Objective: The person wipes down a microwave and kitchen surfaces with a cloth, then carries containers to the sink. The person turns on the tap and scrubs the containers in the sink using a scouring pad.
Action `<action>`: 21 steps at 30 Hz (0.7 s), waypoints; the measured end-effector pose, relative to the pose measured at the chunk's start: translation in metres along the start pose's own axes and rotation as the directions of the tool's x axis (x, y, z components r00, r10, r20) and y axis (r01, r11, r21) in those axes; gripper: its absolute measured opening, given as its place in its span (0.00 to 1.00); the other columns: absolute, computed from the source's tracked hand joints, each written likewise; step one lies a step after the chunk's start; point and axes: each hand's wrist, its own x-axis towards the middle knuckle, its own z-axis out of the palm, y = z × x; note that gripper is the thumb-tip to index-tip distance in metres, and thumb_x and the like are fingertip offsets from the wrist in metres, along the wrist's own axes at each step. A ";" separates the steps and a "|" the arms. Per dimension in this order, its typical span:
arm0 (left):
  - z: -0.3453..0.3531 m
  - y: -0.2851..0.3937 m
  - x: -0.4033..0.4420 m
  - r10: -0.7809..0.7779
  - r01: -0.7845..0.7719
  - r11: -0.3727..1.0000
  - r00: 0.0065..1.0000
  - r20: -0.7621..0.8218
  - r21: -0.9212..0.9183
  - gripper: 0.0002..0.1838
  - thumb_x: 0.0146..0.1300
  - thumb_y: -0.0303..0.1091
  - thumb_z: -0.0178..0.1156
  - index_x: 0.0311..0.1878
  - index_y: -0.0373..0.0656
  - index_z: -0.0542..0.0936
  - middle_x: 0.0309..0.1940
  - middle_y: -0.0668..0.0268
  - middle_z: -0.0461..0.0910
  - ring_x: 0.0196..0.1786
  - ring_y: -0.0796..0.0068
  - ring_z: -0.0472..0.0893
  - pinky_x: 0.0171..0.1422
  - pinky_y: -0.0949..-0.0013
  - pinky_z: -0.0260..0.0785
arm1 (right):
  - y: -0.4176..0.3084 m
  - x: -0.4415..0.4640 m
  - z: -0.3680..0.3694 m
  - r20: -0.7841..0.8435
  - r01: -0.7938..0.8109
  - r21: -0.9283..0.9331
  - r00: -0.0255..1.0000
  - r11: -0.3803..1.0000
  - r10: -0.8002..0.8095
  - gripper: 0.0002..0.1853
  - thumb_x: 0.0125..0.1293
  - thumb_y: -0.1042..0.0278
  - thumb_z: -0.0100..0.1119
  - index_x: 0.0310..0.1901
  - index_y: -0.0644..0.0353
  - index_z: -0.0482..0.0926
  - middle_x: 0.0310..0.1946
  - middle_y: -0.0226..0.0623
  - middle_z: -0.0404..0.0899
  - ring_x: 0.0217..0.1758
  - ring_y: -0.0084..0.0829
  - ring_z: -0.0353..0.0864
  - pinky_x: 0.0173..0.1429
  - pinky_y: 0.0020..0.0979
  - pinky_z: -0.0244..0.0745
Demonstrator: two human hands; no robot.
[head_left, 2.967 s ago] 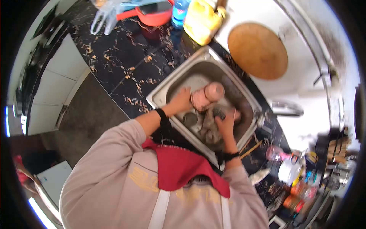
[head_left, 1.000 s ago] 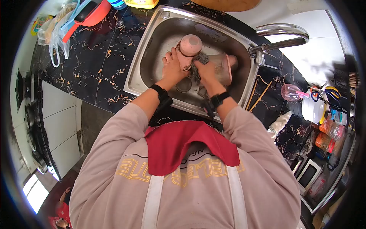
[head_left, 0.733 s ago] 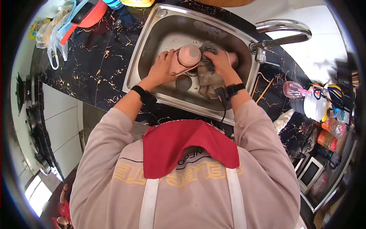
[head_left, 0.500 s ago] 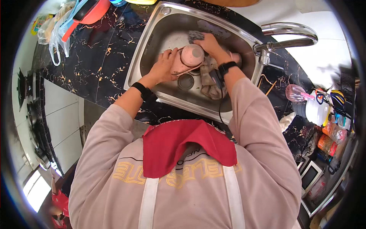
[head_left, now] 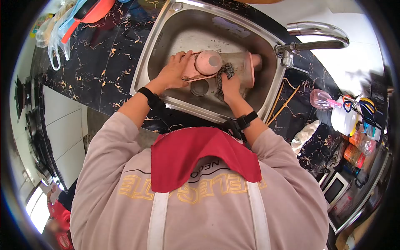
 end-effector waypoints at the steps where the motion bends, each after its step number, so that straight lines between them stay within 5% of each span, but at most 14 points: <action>1: 0.000 0.000 -0.001 0.003 -0.003 1.000 1.000 0.006 -0.002 0.59 0.35 0.34 0.74 0.72 0.44 0.49 0.64 0.50 0.56 0.63 0.44 0.61 0.67 0.56 0.62 | 0.002 0.002 -0.003 -0.008 -0.006 0.002 1.000 1.000 0.006 0.17 0.61 0.72 0.56 0.50 0.72 0.71 0.45 0.51 0.77 0.48 0.42 0.77 0.52 0.38 0.69; 3: -0.001 0.000 0.000 -0.004 0.004 1.000 0.999 0.033 -0.015 0.60 0.34 0.34 0.73 0.72 0.45 0.48 0.64 0.49 0.55 0.64 0.43 0.60 0.68 0.55 0.60 | -0.003 0.016 -0.010 -0.016 -0.005 0.243 1.000 0.970 0.009 0.18 0.60 0.69 0.59 0.50 0.70 0.73 0.43 0.46 0.79 0.48 0.37 0.77 0.52 0.36 0.70; 5: -0.002 0.002 0.000 -0.014 0.016 1.000 0.998 0.056 -0.027 0.60 0.34 0.34 0.73 0.72 0.45 0.48 0.64 0.48 0.55 0.65 0.42 0.59 0.69 0.54 0.58 | -0.037 0.023 -0.016 -0.074 0.037 0.286 0.997 0.957 -0.016 0.20 0.60 0.69 0.59 0.51 0.71 0.72 0.44 0.51 0.78 0.49 0.42 0.77 0.52 0.39 0.70; 7: -0.002 0.003 -0.001 -0.027 0.029 0.999 0.999 0.041 -0.036 0.61 0.34 0.34 0.74 0.72 0.45 0.47 0.64 0.48 0.55 0.65 0.42 0.59 0.70 0.54 0.57 | -0.054 0.027 -0.013 0.034 0.018 -0.042 0.999 0.999 -0.016 0.21 0.60 0.69 0.59 0.51 0.73 0.70 0.47 0.59 0.75 0.51 0.53 0.75 0.53 0.41 0.70; 10: 0.003 -0.001 -0.004 0.025 -0.025 1.000 1.000 -0.008 0.018 0.59 0.35 0.34 0.72 0.72 0.43 0.48 0.64 0.49 0.56 0.63 0.44 0.61 0.67 0.54 0.61 | -0.014 0.019 0.009 -0.030 0.045 -0.141 0.998 0.989 -0.049 0.22 0.60 0.69 0.58 0.52 0.75 0.68 0.49 0.65 0.72 0.53 0.57 0.73 0.55 0.46 0.68; 13: 0.004 -0.001 -0.002 -0.022 0.022 1.000 1.000 -0.006 -0.008 0.59 0.35 0.35 0.72 0.72 0.44 0.47 0.64 0.48 0.55 0.62 0.43 0.61 0.67 0.54 0.60 | -0.002 -0.005 -0.005 0.105 0.105 -0.305 0.992 0.947 -0.076 0.21 0.61 0.69 0.56 0.52 0.75 0.68 0.52 0.66 0.70 0.56 0.59 0.70 0.57 0.49 0.65; 16: 0.005 -0.004 -0.001 0.014 -0.014 1.000 1.000 -0.001 0.013 0.59 0.35 0.35 0.72 0.72 0.44 0.47 0.64 0.48 0.55 0.62 0.42 0.61 0.67 0.54 0.60 | 0.009 0.000 -0.015 0.190 0.013 -0.269 0.981 0.963 0.040 0.21 0.60 0.68 0.57 0.51 0.75 0.69 0.49 0.64 0.73 0.53 0.55 0.73 0.56 0.45 0.68; 18: 0.006 -0.004 -0.001 0.015 -0.015 1.000 1.000 -0.002 -0.006 0.59 0.35 0.34 0.71 0.72 0.44 0.47 0.65 0.49 0.55 0.62 0.42 0.61 0.67 0.54 0.60 | -0.004 0.029 -0.020 0.009 0.071 0.202 0.997 0.977 -0.075 0.19 0.58 0.69 0.59 0.49 0.73 0.74 0.42 0.49 0.80 0.44 0.38 0.79 0.49 0.35 0.72; 21: 0.005 -0.006 -0.002 0.025 -0.025 0.999 1.000 0.012 -0.020 0.60 0.34 0.32 0.71 0.73 0.46 0.47 0.65 0.49 0.55 0.63 0.42 0.60 0.67 0.54 0.60 | -0.028 0.063 -0.007 0.203 0.226 0.133 0.947 0.965 -0.250 0.18 0.58 0.70 0.60 0.49 0.71 0.75 0.40 0.42 0.81 0.41 0.33 0.78 0.48 0.32 0.73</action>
